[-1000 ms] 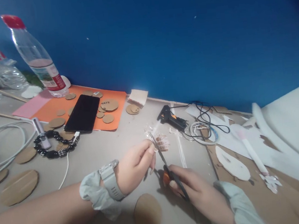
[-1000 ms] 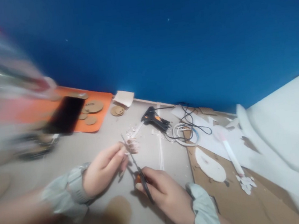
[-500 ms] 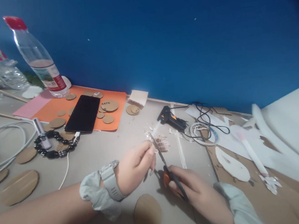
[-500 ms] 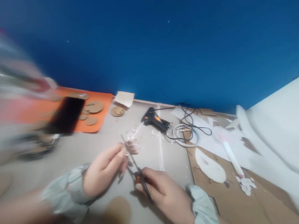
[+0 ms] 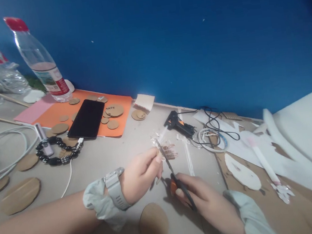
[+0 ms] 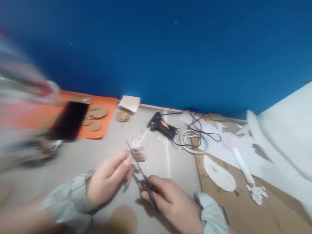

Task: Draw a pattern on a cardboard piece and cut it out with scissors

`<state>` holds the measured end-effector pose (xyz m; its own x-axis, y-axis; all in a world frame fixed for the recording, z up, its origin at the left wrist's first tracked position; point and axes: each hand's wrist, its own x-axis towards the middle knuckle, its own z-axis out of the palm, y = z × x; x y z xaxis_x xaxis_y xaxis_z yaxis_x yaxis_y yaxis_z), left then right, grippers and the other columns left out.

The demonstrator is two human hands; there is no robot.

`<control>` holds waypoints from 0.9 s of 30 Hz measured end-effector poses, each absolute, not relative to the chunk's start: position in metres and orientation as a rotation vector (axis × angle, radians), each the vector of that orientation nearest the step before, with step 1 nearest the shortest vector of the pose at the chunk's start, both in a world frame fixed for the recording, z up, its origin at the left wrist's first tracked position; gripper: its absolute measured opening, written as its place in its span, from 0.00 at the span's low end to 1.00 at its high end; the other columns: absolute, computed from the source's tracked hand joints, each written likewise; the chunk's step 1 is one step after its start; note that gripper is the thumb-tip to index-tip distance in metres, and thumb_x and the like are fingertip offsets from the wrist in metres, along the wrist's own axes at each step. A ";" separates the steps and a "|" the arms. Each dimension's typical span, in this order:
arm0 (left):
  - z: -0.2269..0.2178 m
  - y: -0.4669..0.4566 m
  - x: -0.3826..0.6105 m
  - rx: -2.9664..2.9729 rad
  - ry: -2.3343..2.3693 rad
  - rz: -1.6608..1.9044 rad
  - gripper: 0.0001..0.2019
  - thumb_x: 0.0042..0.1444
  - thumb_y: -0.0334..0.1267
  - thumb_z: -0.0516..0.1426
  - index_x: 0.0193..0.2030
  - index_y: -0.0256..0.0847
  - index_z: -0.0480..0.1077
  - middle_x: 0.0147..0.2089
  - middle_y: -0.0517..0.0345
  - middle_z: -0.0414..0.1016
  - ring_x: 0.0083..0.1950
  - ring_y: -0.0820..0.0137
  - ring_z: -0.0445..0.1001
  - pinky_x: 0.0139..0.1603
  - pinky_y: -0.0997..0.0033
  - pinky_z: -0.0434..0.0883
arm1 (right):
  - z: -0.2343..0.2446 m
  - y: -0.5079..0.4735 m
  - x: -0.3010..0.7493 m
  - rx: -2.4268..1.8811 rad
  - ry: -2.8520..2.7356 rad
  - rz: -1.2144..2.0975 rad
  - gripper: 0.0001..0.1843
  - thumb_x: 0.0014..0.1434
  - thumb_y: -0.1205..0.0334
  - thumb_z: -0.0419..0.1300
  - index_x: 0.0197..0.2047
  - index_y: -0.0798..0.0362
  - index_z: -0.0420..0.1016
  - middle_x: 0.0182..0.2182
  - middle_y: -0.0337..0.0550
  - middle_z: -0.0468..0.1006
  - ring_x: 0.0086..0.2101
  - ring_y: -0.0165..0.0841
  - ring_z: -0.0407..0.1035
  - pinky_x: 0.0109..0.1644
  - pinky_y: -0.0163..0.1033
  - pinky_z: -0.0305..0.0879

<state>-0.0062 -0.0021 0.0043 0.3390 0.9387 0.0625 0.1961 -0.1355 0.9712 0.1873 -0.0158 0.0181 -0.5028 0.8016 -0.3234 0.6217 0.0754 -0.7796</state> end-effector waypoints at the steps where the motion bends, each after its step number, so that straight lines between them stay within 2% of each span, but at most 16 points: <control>1: 0.004 -0.002 -0.006 1.584 1.054 0.902 0.17 0.67 0.37 0.42 0.25 0.41 0.57 0.21 0.66 0.60 0.23 0.76 0.61 0.30 0.75 0.62 | 0.018 -0.016 0.187 -1.444 -2.148 1.420 0.18 0.64 0.48 0.50 0.32 0.53 0.68 0.26 0.37 0.70 0.28 0.32 0.65 0.33 0.33 0.62; 4: 0.004 -0.002 -0.006 1.603 1.065 0.880 0.17 0.67 0.37 0.42 0.25 0.41 0.57 0.21 0.66 0.60 0.23 0.76 0.61 0.29 0.75 0.62 | 0.018 -0.016 0.187 -1.426 -2.121 1.440 0.17 0.63 0.49 0.50 0.34 0.53 0.69 0.29 0.39 0.72 0.31 0.33 0.66 0.35 0.33 0.63; 10: 0.002 -0.002 -0.007 1.587 1.043 0.878 0.17 0.66 0.37 0.42 0.25 0.41 0.57 0.21 0.67 0.60 0.21 0.76 0.61 0.28 0.75 0.62 | 0.018 -0.017 0.189 -1.443 -2.127 1.404 0.19 0.63 0.46 0.49 0.35 0.53 0.70 0.28 0.40 0.73 0.30 0.34 0.66 0.34 0.34 0.64; 27: -0.001 -0.001 -0.007 1.551 1.023 0.878 0.17 0.67 0.37 0.42 0.25 0.40 0.57 0.21 0.67 0.61 0.21 0.77 0.62 0.28 0.75 0.64 | 0.014 -0.017 0.190 -1.416 -2.077 1.507 0.16 0.65 0.49 0.49 0.35 0.52 0.66 0.28 0.37 0.67 0.30 0.32 0.62 0.35 0.33 0.59</control>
